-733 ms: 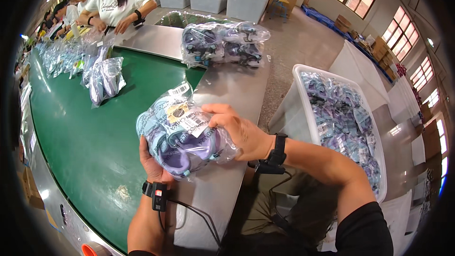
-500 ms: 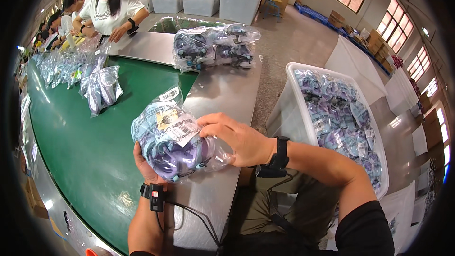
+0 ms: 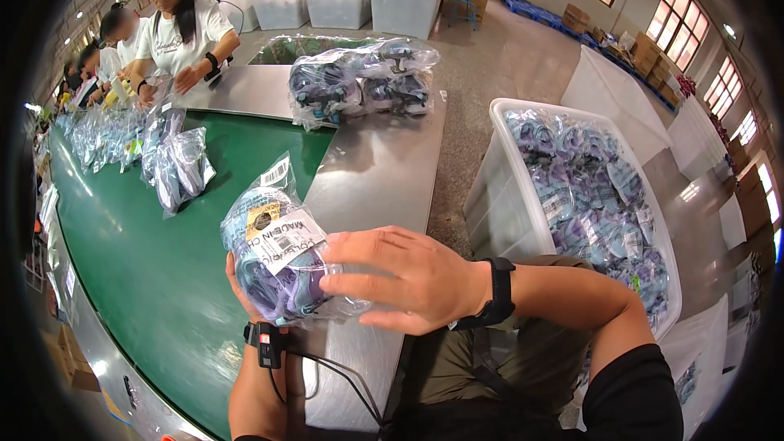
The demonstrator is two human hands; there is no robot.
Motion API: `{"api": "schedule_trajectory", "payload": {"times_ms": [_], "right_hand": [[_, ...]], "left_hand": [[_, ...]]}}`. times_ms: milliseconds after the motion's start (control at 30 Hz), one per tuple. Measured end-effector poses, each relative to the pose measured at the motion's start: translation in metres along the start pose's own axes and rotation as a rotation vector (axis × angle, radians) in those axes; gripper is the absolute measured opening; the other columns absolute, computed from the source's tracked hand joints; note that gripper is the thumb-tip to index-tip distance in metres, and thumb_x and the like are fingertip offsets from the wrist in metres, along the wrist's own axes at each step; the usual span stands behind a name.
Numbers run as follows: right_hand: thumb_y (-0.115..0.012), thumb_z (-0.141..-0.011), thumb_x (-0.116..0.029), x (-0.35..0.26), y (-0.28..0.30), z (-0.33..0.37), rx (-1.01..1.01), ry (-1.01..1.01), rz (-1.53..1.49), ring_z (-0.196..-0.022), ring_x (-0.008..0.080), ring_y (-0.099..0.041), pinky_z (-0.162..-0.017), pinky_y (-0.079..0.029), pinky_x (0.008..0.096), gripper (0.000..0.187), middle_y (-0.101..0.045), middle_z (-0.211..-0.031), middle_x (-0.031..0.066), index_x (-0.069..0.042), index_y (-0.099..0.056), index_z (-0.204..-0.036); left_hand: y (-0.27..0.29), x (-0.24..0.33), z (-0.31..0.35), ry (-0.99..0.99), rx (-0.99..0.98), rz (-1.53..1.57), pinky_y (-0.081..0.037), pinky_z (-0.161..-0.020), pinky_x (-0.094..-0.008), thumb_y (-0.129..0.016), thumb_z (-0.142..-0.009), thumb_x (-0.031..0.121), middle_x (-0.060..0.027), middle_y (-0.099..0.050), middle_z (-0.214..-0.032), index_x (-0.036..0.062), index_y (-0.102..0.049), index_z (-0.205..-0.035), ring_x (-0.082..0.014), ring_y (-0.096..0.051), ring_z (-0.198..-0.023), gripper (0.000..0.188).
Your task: The person repeatedly picks up packaged slippers from a large white bin, briefly holds them, and places them onto a green conveyor belt. The task involves continuous pick-and-place handling of identical packaged items.
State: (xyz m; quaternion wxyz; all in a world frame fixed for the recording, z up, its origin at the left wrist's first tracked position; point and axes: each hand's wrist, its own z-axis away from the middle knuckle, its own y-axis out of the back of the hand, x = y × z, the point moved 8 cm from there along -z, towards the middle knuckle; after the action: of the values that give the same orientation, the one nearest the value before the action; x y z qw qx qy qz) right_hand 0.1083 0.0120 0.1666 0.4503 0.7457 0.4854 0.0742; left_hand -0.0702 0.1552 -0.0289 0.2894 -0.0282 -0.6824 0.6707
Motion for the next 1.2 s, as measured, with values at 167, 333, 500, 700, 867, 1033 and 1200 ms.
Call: {"api": "schedule_trajectory", "payload": {"times_ms": [167,333,500,700,867,1033,1200], "right_hand": [[-0.078,-0.083,-0.026,-0.026,-0.016,-0.008,0.040,0.165,0.272,-0.130,0.0319,-0.057,-0.109,-0.046,0.0452,0.055,-0.055,-0.144,0.0102,-0.015,-0.064,-0.135],[-0.089,-0.064,-0.034,0.025,-0.075,-0.018,-0.082,-0.144,0.421,-0.142,0.0320,-0.042,-0.111,-0.032,0.0687,0.095,-0.051,-0.142,0.0082,-0.020,-0.048,-0.149],[-0.092,-0.058,-0.031,0.043,-0.082,-0.017,-0.018,-0.257,0.463,-0.131,0.0300,-0.052,-0.108,-0.036,0.0660,0.093,-0.055,-0.127,0.0074,-0.017,-0.052,-0.141],[-0.090,-0.059,-0.027,0.074,-0.023,0.020,-0.038,-0.385,0.438,-0.109,0.0276,-0.062,-0.097,-0.046,0.0465,0.070,-0.057,-0.111,0.0087,-0.009,-0.054,-0.116],[-0.088,-0.060,-0.023,0.083,0.057,0.084,-0.051,-0.416,0.566,-0.099,0.0289,-0.064,-0.087,-0.049,0.0403,0.065,-0.060,-0.109,0.0112,-0.005,-0.056,-0.115],[-0.087,-0.064,-0.023,0.090,0.173,0.200,-0.048,-0.762,0.738,-0.109,0.0343,-0.061,-0.094,-0.049,0.0441,0.069,-0.061,-0.117,0.0150,-0.004,-0.057,-0.123],[-0.086,-0.071,-0.032,0.105,0.286,0.314,0.083,-1.046,1.014,-0.115,0.0359,-0.060,-0.100,-0.048,0.0473,0.071,-0.059,-0.126,0.0172,-0.007,-0.054,-0.129]], "left_hand": [[-0.024,-0.013,0.002,0.093,-0.070,0.127,-0.041,-0.114,-0.0518,-0.043,-0.100,0.057,-0.0173,-0.052,-0.149,0.0063,-0.045,-0.150,-0.0358,-0.052,-0.134,0.071],[-0.031,-0.027,0.004,0.087,-0.072,0.046,-0.038,-0.117,-0.0492,-0.033,-0.107,0.050,-0.0153,-0.050,-0.151,0.0061,-0.041,-0.152,-0.0329,-0.049,-0.138,0.064],[-0.035,-0.034,0.004,0.129,-0.061,0.035,-0.036,-0.118,-0.0514,-0.033,-0.107,0.053,-0.0129,-0.048,-0.153,0.0083,-0.040,-0.153,-0.0319,-0.046,-0.141,0.064],[-0.048,-0.062,0.017,0.386,-0.107,-0.133,-0.046,-0.110,-0.0553,-0.035,-0.104,0.063,-0.0235,-0.052,-0.146,0.0082,-0.035,-0.155,-0.0399,-0.054,-0.132,0.075],[-0.037,-0.068,0.023,0.345,-0.093,-0.411,-0.054,-0.098,-0.0567,-0.031,-0.102,0.068,-0.0260,-0.064,-0.129,0.0099,-0.031,-0.158,-0.0390,-0.067,-0.111,0.081],[-0.034,-0.073,0.019,0.331,-0.023,-0.562,-0.059,-0.092,-0.0488,-0.033,-0.102,0.069,-0.0181,-0.068,-0.119,0.0118,-0.040,-0.154,-0.0290,-0.070,-0.101,0.078],[-0.052,-0.074,0.023,0.301,0.019,-0.627,-0.060,-0.090,-0.0491,-0.034,-0.102,0.069,-0.0154,-0.069,-0.113,0.0102,-0.044,-0.150,-0.0271,-0.070,-0.096,0.076]]}}
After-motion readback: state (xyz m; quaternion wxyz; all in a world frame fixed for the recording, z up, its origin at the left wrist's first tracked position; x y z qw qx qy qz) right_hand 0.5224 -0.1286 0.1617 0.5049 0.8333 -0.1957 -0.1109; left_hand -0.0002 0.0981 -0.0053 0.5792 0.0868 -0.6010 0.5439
